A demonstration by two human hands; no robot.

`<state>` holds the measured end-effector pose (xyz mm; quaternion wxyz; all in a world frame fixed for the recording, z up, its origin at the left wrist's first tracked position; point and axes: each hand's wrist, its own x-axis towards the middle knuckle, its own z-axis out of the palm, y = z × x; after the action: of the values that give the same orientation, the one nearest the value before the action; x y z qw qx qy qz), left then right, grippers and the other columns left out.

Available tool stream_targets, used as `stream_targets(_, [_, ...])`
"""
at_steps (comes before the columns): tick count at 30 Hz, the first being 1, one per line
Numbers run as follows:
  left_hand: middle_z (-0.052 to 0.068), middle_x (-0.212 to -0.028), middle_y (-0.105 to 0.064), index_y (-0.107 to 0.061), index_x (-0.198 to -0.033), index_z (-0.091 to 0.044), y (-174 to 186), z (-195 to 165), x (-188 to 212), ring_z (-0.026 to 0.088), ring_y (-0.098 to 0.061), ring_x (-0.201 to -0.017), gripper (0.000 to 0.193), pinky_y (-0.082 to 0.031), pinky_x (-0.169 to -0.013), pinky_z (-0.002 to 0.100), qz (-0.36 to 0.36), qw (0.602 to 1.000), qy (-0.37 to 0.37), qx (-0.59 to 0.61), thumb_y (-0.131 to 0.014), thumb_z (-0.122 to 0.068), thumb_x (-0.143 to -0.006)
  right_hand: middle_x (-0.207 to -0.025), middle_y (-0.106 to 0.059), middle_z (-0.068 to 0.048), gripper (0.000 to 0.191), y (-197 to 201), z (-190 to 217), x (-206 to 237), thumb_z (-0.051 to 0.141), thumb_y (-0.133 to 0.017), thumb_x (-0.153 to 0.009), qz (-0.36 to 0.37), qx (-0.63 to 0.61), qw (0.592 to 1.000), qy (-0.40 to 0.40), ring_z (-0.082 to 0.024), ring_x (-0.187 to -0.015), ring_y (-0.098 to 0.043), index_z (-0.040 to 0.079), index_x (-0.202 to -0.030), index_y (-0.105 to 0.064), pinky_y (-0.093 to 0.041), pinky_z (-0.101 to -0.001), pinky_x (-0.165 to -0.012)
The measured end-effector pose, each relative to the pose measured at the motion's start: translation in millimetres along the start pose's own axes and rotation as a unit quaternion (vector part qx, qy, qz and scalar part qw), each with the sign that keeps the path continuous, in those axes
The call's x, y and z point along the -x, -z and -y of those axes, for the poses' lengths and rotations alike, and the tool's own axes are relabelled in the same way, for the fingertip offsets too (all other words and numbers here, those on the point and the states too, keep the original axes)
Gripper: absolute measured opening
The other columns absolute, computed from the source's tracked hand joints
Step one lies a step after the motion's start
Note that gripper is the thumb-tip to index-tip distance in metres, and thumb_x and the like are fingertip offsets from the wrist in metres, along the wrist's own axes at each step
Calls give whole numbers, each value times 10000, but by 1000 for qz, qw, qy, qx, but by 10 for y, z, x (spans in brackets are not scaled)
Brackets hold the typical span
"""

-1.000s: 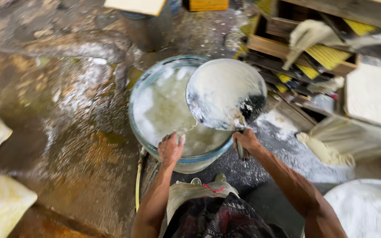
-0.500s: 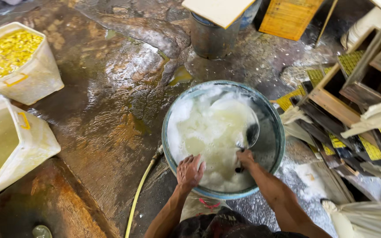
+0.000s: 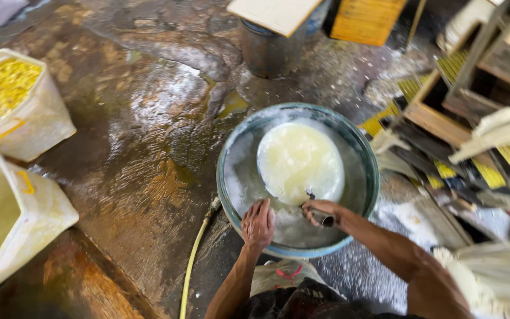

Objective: The person uses a wide metal skimmer ladle to scoop yellowish foam off the surface of large vats of white soy milk, transferring the skimmed liquid between basins and stirring the contents. They move between several vats, holding basin rims with one hand while skimming with the other.

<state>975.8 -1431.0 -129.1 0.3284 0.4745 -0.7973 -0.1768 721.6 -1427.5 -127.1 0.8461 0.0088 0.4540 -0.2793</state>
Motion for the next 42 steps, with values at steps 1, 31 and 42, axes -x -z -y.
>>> stream_targets(1, [143, -1241, -682, -652, -1282, -76, -5, -8, 0, 356, -648, -1158, 340, -504, -960, 490, -2, 1000, -6, -2, -579, -235, -990, -730, -597, -40, 208, 78, -46, 75, 205, -591, -1011, 27, 45, 999, 9, -135, -553, -614, 46, -880, -557, -544, -307, -432])
stream_targets(31, [241, -1449, -568, -578, -1386, 36, -1165, -2963, 2199, 380, -542, -1350, 518, -424, -1128, 417, 505, 763, -299, 270, -620, -241, -951, -669, -561, -66, 72, 1419, -6209, 3115, 91, -540, -965, -332, -456, 787, 250, -131, -492, -542, 49, -906, -534, -490, -288, -419])
stream_targets(42, [261, -1502, -488, -452, -1458, 16, -1422, -4108, 3390, 429, -491, -1369, 664, -429, -1114, 441, 614, 698, -343, 134, -648, -272, -894, -581, -555, -38, 108, 1989, -7246, 3876, 145, -531, -916, -400, -552, 691, 241, -182, -440, -539, 138, -808, -534, -382, -325, -326])
